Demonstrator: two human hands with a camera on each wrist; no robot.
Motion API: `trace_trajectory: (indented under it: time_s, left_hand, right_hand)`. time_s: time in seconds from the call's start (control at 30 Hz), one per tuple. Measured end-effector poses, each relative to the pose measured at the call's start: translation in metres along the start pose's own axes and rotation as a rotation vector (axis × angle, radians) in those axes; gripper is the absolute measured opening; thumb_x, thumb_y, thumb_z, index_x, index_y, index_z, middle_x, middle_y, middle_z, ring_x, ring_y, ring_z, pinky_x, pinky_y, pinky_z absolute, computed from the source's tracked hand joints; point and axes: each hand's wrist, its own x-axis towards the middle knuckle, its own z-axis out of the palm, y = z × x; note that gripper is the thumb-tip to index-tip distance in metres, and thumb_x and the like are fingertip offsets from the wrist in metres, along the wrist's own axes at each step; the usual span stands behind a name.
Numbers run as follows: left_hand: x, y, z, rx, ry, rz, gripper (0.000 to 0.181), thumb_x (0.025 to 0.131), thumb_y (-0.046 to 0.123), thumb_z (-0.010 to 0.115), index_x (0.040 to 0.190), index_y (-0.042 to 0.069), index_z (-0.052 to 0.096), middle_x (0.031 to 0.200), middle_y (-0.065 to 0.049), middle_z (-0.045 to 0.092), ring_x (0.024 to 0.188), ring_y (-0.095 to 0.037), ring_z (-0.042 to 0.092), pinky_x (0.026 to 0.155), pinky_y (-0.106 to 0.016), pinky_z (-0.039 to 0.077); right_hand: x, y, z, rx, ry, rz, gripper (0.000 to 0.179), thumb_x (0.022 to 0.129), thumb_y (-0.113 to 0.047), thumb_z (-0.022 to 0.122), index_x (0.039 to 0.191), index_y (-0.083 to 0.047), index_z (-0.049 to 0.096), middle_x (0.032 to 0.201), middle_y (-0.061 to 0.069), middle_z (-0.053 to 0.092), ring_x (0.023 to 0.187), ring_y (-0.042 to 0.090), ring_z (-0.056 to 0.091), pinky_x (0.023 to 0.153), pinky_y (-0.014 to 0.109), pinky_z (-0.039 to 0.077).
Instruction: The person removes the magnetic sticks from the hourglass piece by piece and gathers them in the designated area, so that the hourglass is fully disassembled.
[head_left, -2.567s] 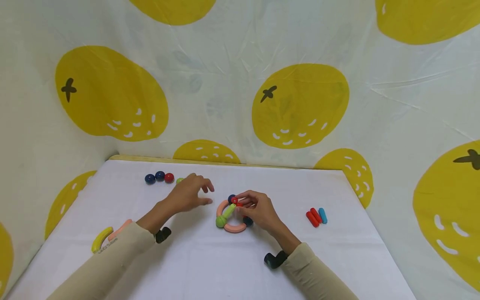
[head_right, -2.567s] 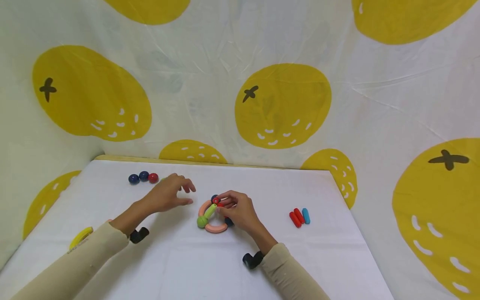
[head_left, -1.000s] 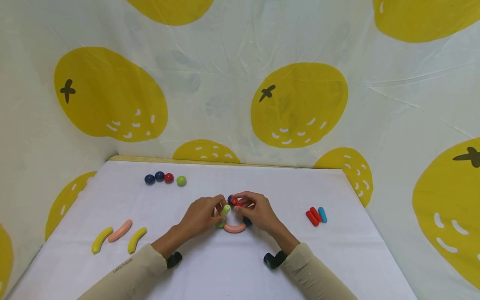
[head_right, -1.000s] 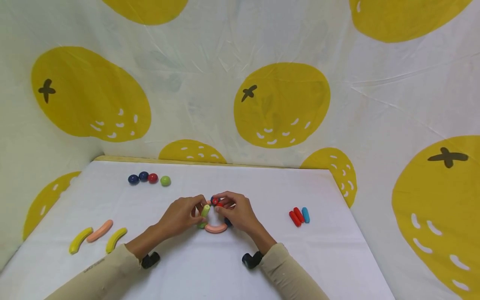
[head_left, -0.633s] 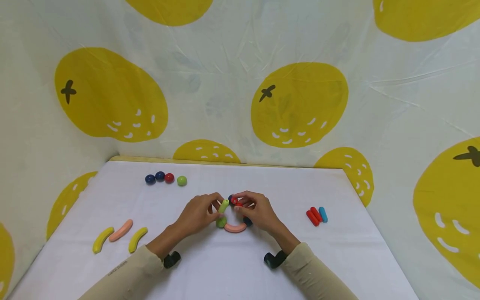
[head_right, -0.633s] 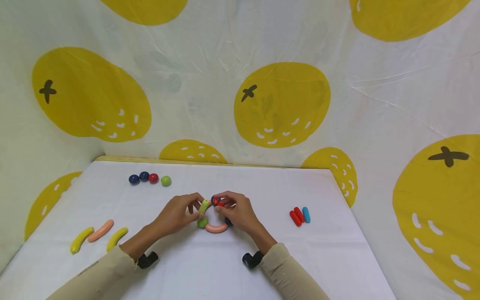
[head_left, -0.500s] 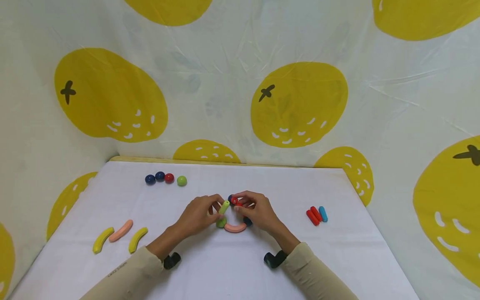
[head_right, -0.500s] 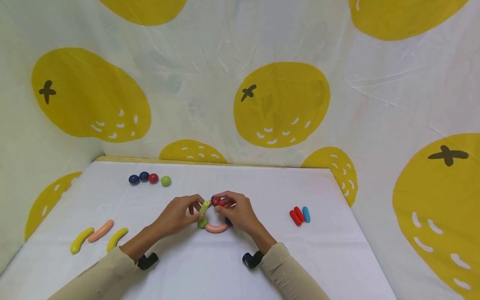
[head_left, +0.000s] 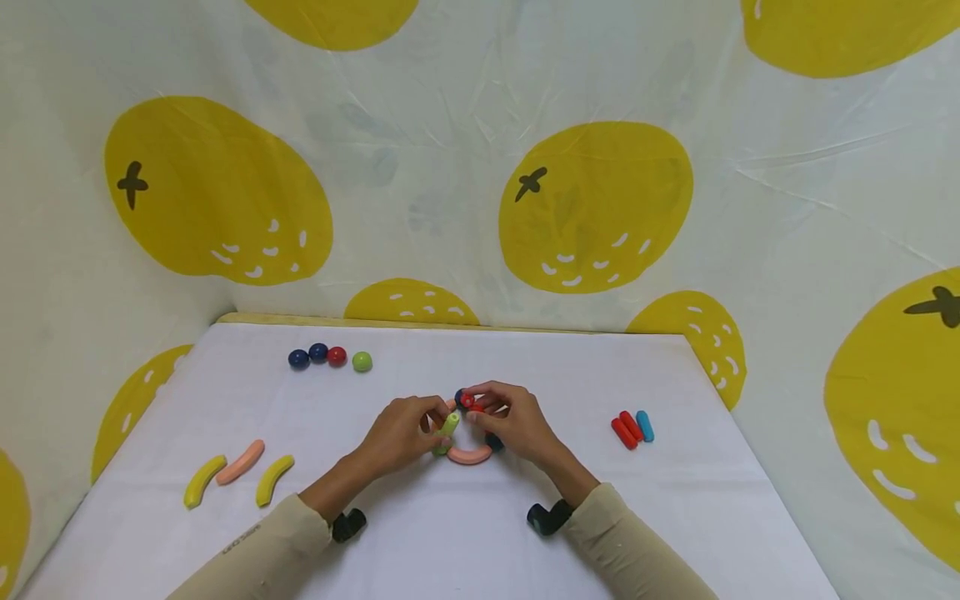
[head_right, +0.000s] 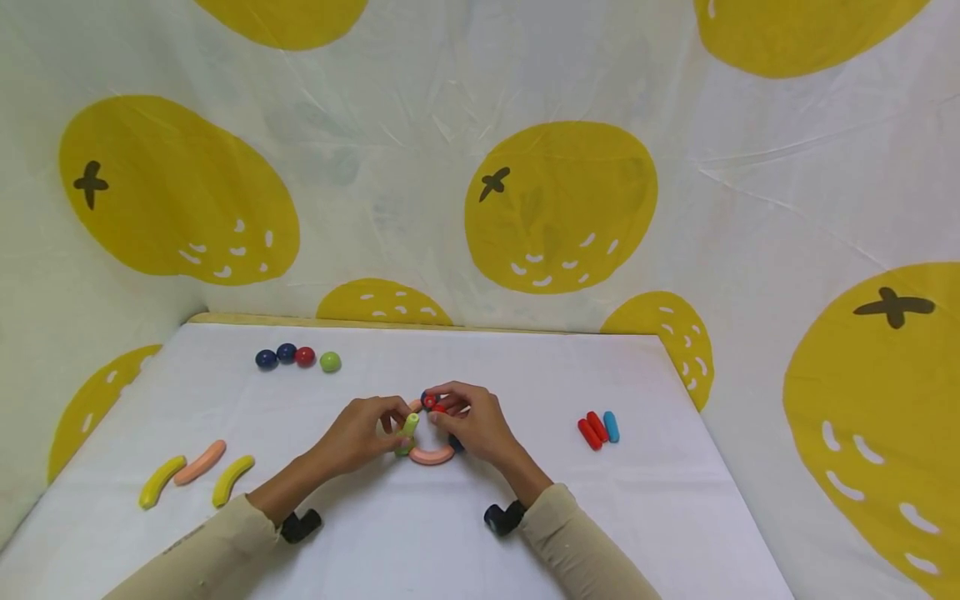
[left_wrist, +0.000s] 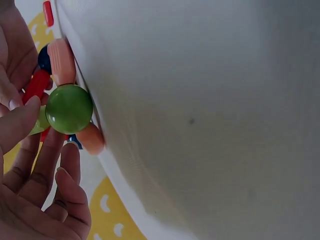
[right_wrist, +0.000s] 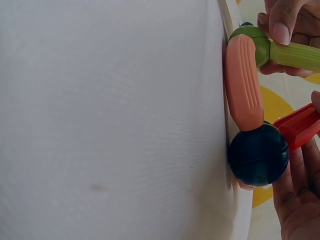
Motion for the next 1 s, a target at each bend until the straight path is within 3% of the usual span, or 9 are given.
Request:
trace_trajectory:
  time_s: [0.2,0.37,0.63,0.77,1.0]
  left_hand:
    - [0.002,0.002,0.000,-0.014,-0.029,-0.008,0.031,0.085,0.017,0.091,0.110,0.021,0.072,0.097,0.010,0.072,0.088,-0.011,0.064,0.076,-0.026,0.050]
    - [0.002,0.000,0.001,-0.020,-0.049,-0.003,0.029,0.084,0.016,0.091,0.107,0.020,0.073,0.098,0.010,0.073,0.089,-0.012,0.065,0.077,-0.025,0.052]
    - [0.004,-0.002,0.001,-0.022,-0.063,-0.012,0.028,0.084,0.014,0.091,0.104,0.021,0.073,0.095,0.011,0.072,0.087,-0.013,0.064,0.075,-0.024,0.051]
    - [0.005,-0.002,0.002,-0.023,-0.078,-0.024,0.027,0.085,0.015,0.091,0.105,0.021,0.073,0.096,0.011,0.072,0.087,-0.013,0.063,0.076,-0.025,0.051]
    - [0.004,-0.001,0.002,-0.030,-0.086,-0.039,0.028,0.084,0.014,0.091,0.105,0.020,0.073,0.096,0.011,0.072,0.089,-0.014,0.063,0.076,-0.026,0.051]
  right_hand:
    - [-0.005,0.002,-0.002,-0.017,0.040,0.042,0.037,0.087,-0.007,0.086,0.122,-0.017,0.077,0.101,0.003,0.079,0.091,0.015,0.073,0.082,0.026,0.060]
    - [-0.012,0.004,-0.007,-0.135,0.042,0.104,0.027,0.083,-0.010,0.090,0.105,-0.018,0.078,0.092,-0.003,0.074,0.081,0.013,0.065,0.070,0.022,0.054]
    - [-0.016,0.005,-0.009,-0.300,0.004,0.024,0.024,0.087,-0.011,0.088,0.103,-0.017,0.071,0.088,-0.003,0.072,0.078,0.010,0.061,0.070,0.023,0.052]
    - [-0.017,0.003,-0.008,-0.334,0.049,0.013,0.023,0.088,-0.014,0.088,0.102,-0.018,0.070,0.086,-0.004,0.072,0.078,0.009,0.061,0.069,0.024,0.053]
    - [-0.025,0.004,-0.023,-0.358,0.175,0.081,0.025,0.085,-0.021,0.092,0.105,-0.019,0.077,0.094,-0.006,0.072,0.089,0.015,0.064,0.076,0.027,0.056]
